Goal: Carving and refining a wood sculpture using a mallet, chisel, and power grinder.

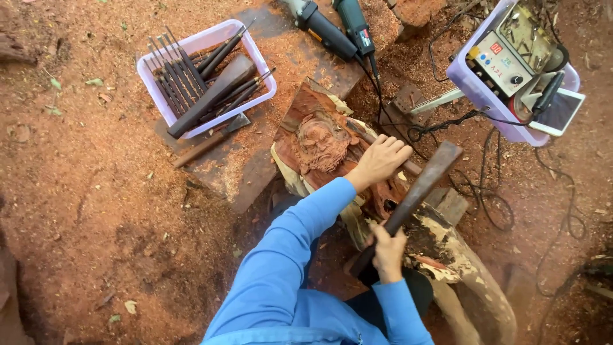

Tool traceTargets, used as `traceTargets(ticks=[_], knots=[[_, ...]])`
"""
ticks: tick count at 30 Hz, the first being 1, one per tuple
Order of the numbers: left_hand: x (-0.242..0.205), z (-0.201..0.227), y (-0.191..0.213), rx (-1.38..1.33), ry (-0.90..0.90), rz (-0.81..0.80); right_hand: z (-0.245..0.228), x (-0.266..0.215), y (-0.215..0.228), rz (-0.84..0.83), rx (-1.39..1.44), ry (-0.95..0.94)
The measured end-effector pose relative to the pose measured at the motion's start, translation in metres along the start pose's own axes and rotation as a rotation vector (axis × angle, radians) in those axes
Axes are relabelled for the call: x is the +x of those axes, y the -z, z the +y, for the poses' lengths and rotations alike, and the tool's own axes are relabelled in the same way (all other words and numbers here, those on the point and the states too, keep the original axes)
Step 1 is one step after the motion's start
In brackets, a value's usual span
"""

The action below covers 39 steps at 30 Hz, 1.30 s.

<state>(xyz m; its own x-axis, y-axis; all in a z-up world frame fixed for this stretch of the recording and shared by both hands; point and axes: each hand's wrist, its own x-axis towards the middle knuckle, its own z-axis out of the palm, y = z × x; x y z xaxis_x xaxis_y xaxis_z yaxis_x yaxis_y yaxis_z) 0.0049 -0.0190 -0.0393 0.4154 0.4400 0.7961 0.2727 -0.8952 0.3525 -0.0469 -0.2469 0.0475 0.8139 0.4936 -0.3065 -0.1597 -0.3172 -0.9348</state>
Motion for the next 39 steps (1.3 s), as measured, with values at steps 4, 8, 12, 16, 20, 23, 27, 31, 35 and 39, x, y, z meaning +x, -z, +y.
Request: traceTargets(ticks=[4, 8, 12, 16, 20, 23, 27, 31, 35, 39], knots=[[0.002, 0.005, 0.007, 0.003, 0.023, -0.085, 0.0, 0.002, 0.001, 0.092, 0.11, -0.026], [0.005, 0.002, 0.002, 0.046, 0.022, 0.037, -0.007, 0.005, 0.007, -0.05, 0.001, -0.065], [-0.001, 0.002, -0.001, 0.08, 0.02, 0.035, 0.0, 0.002, 0.003, -0.045, 0.112, -0.098], [0.003, -0.02, 0.005, 0.196, 0.087, -0.036, -0.013, 0.004, 0.018, -0.185, 0.015, -0.164], [0.031, 0.003, 0.044, 0.056, 0.093, -0.208, -0.007, 0.001, 0.042, -0.215, 0.015, -0.13], [0.036, 0.016, 0.055, -0.055, 0.062, -0.258, -0.011, 0.003, 0.061, -0.205, 0.018, -0.068], [0.034, 0.009, 0.038, -0.093, 0.054, -0.265, -0.037, 0.003, 0.078, -0.105, -0.074, 0.102], [0.041, 0.001, 0.048, -0.104, 0.097, -0.222, -0.063, 0.012, 0.083, -0.064, -0.094, 0.209], [0.03, -0.011, -0.005, -0.107, 0.187, -0.161, -0.055, 0.032, 0.052, -0.062, -0.079, 0.433], [0.02, -0.021, -0.053, -0.054, 0.308, -0.128, -0.044, 0.047, 0.03, -0.058, -0.588, 0.212]])
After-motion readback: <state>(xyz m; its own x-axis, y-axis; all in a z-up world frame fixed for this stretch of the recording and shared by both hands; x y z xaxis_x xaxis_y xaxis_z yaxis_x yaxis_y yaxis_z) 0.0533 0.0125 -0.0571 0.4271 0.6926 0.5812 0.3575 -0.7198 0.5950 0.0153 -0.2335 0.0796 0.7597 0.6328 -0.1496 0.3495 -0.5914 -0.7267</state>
